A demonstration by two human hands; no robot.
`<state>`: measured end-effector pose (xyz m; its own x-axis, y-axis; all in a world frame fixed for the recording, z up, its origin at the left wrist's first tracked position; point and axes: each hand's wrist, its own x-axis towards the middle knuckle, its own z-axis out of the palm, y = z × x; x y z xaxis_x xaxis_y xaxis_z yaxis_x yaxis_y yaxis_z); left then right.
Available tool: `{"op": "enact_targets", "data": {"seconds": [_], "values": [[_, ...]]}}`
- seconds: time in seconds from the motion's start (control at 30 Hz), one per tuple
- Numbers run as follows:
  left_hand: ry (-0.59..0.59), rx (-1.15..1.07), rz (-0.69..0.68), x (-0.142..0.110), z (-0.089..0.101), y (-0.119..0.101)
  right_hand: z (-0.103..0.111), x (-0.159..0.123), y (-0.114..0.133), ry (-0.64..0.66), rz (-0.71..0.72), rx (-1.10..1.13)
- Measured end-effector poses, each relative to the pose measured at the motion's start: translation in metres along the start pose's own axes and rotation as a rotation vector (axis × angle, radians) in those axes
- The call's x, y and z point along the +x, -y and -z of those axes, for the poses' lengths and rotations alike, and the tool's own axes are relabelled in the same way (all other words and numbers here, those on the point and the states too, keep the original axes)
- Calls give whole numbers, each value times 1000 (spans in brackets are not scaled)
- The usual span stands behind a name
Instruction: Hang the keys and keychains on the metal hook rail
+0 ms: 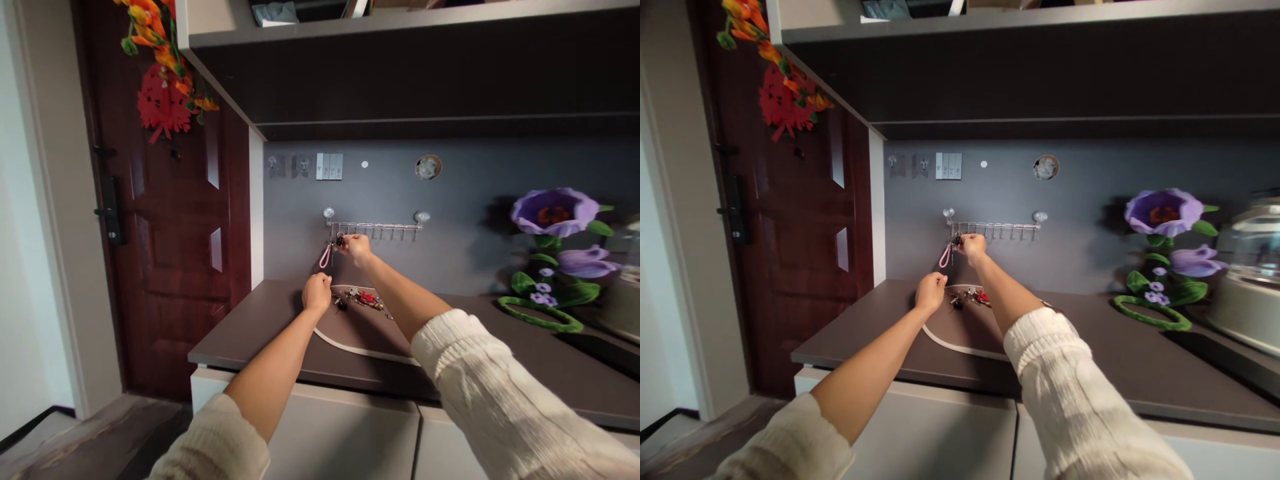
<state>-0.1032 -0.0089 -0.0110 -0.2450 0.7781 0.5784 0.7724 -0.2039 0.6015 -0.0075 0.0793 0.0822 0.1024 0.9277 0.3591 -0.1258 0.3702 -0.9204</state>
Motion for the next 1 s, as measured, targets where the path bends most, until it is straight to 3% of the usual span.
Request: {"op": "enact_targets", "data": {"seconds": [0.27,0.57,1.0], "values": [[-14,-22,-10,1,-4,2,-12,16,-2,-131,-31,-35],[5,-10,-7,3,-4,3,-12,23,-10,-189,-72,-72],[-1,-44,-21,5,-6,8,1,19,-18,-131,-58,-100]]}}
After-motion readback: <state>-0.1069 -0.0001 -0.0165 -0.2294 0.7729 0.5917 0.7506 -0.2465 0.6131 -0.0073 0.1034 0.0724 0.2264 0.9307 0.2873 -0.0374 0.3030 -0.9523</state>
